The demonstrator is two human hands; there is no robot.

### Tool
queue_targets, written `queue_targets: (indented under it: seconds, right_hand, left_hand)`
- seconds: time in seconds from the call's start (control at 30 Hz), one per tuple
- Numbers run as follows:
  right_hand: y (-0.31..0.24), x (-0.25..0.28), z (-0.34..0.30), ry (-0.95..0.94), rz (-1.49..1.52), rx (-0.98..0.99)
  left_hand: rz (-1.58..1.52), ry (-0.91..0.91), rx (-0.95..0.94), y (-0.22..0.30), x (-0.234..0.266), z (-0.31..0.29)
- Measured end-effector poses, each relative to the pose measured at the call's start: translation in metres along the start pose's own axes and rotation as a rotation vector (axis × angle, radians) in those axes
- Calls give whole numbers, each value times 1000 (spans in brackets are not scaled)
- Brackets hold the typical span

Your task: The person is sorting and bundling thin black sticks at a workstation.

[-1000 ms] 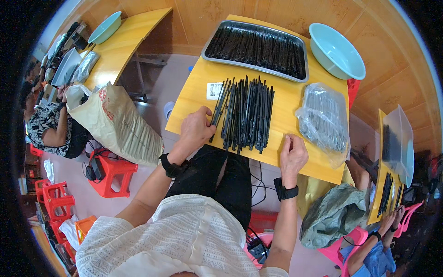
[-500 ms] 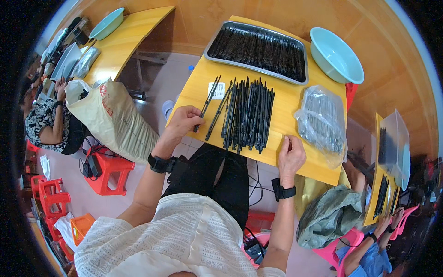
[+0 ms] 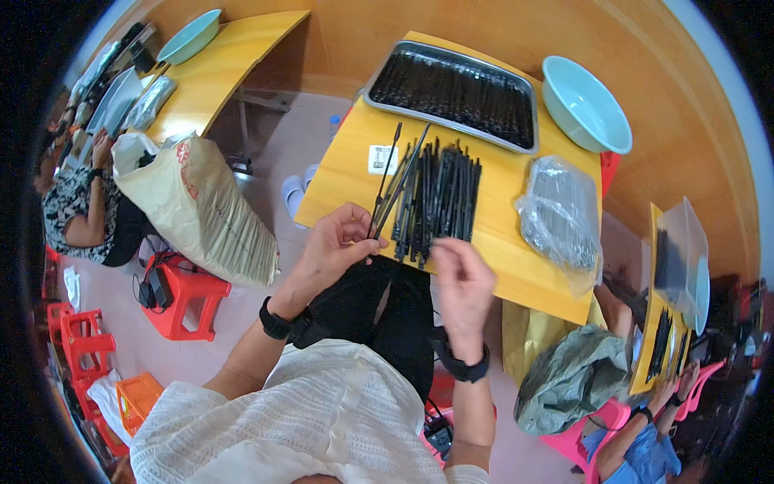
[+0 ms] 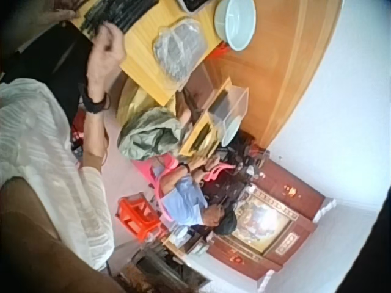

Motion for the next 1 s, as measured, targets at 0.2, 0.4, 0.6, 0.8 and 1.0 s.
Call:
queue_targets:
  seconds: [0.2, 0.4, 0.6, 0.8, 1.0]
  right_hand:
    - [-16, -48, 6, -14, -55, 189]
    - [-8, -46, 6, -72, 46, 79]
    - [-21, -37, 1, -127, 232, -64]
    - [-26, -29, 1, -79, 260, -3]
    - [-41, 39, 15, 236, 55, 215]
  left_hand:
    - [141, 33, -112, 9, -26, -12]
    - [207, 9, -174, 14, -27, -14]
    - [-333, -79, 57, 9, -23, -14]
    - [-325, -188, 201, 3, -31, -13]
    - [-283, -156, 177, 9, -23, -10]
Point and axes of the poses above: each hand's wrist, its own z-axis towards the middle knuckle, its own x-axis out of the back of the hand, y = z × x, the point moved 5 cm from there along z, towards the middle knuckle, and after that the axes turned 5 degrees about -x, right-handed, at the moved point
